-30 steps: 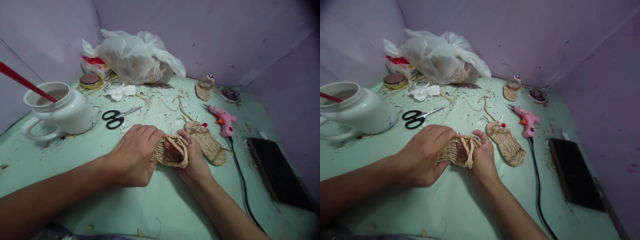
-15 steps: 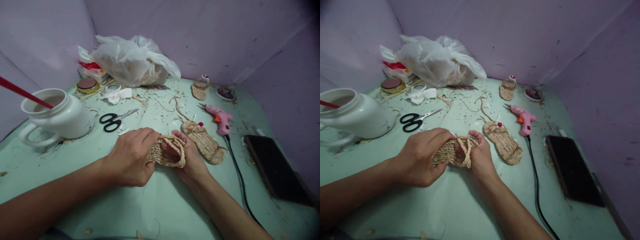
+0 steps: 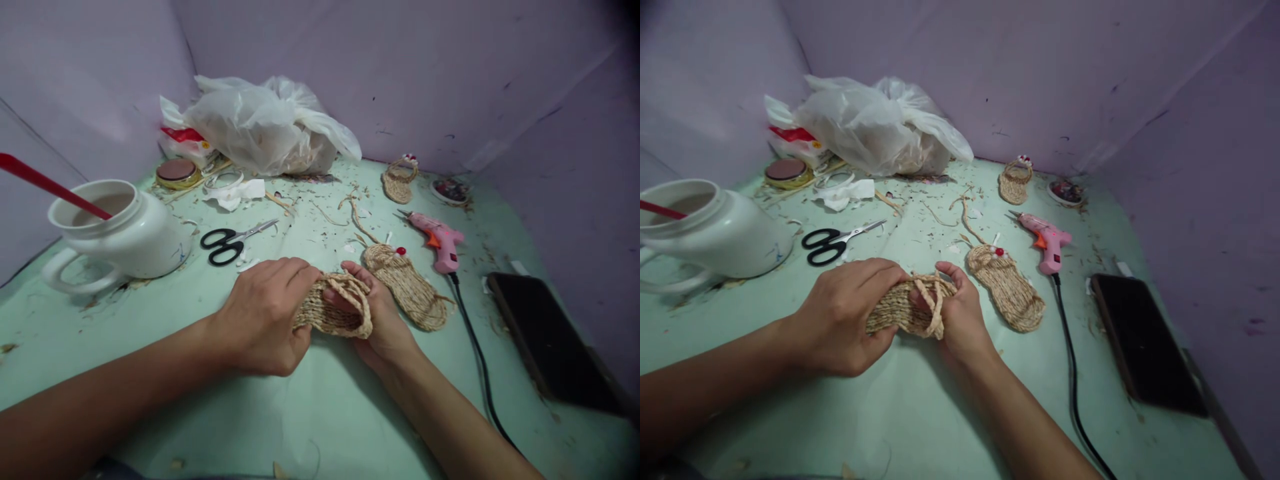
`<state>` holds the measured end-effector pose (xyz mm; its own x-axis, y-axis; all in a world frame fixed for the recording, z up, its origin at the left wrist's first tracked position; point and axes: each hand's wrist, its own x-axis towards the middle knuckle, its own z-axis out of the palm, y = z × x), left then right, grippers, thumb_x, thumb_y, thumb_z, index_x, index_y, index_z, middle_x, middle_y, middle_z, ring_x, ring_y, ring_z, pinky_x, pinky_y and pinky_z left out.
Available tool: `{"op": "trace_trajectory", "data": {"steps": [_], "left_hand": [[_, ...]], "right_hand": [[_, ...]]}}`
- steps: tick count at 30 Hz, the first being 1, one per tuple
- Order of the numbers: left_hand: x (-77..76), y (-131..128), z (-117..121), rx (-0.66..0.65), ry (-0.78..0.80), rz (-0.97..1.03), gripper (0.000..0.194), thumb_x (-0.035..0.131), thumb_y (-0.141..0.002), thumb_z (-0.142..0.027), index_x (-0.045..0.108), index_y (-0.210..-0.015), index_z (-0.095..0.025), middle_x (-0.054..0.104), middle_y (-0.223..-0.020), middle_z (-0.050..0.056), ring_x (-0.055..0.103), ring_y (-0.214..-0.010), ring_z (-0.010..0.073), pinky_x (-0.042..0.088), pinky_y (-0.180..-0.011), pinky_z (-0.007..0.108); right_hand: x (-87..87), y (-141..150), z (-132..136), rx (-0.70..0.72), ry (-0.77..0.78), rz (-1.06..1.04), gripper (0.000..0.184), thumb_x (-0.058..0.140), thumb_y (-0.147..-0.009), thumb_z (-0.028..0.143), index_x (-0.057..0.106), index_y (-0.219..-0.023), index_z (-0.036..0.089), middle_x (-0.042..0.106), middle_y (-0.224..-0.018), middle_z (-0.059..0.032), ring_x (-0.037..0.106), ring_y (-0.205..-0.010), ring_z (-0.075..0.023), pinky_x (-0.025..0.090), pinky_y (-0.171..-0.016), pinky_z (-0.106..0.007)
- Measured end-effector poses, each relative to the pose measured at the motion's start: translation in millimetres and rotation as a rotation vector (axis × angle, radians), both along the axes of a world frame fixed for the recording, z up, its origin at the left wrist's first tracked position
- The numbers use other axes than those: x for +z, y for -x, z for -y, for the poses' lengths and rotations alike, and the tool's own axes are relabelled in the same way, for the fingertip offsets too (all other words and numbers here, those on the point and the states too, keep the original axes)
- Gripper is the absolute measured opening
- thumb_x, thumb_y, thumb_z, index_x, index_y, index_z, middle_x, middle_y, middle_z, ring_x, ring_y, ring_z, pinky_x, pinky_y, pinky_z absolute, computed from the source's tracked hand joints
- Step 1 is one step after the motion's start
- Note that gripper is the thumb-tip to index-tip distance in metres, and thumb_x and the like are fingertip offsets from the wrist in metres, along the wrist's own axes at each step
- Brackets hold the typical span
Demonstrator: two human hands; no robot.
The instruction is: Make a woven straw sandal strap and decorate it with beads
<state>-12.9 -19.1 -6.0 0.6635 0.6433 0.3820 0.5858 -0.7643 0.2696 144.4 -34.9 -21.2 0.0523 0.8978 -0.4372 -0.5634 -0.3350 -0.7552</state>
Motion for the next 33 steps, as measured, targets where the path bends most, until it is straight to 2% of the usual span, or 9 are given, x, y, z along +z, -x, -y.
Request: {"op": "trace_trajectory", "data": {"steps": [7,33], "left_hand": [[-3.9,0.3,-0.2,-0.021,-0.086,0.033,0.036,0.055,-0.063,-0.017,0.053,-0.098,-0.011,0.063,-0.094,0.013,0.061,-0.087,0.0287,0.05,-0.073,0.042],[-5.6,-0.6,1.1,-0.03,-0.152,0.04,0.036,0.055,-0.061,-0.016,0.056,-0.095,-0.008,0.063,-0.09,0.015,0.06,-0.083,0.0297,0.05,-0.071,0.043]], "right_hand": [[1.1,1.9,1.2,-0.009,-0.022,-0.001,0.067,0.078,-0.04,0.007,0.042,-0.093,0.024,0.063,-0.06,0.0082,0.066,-0.056,-0.0186,0.048,-0.044,-0.023],[1.2,2.1,0.7,-0.001,-0.009,-0.018,0.068,0.08,-0.04,0.008,0.041,-0.093,0.025,0.06,-0.057,0.009,0.066,-0.054,-0.0204,0.05,-0.045,-0.028]]}}
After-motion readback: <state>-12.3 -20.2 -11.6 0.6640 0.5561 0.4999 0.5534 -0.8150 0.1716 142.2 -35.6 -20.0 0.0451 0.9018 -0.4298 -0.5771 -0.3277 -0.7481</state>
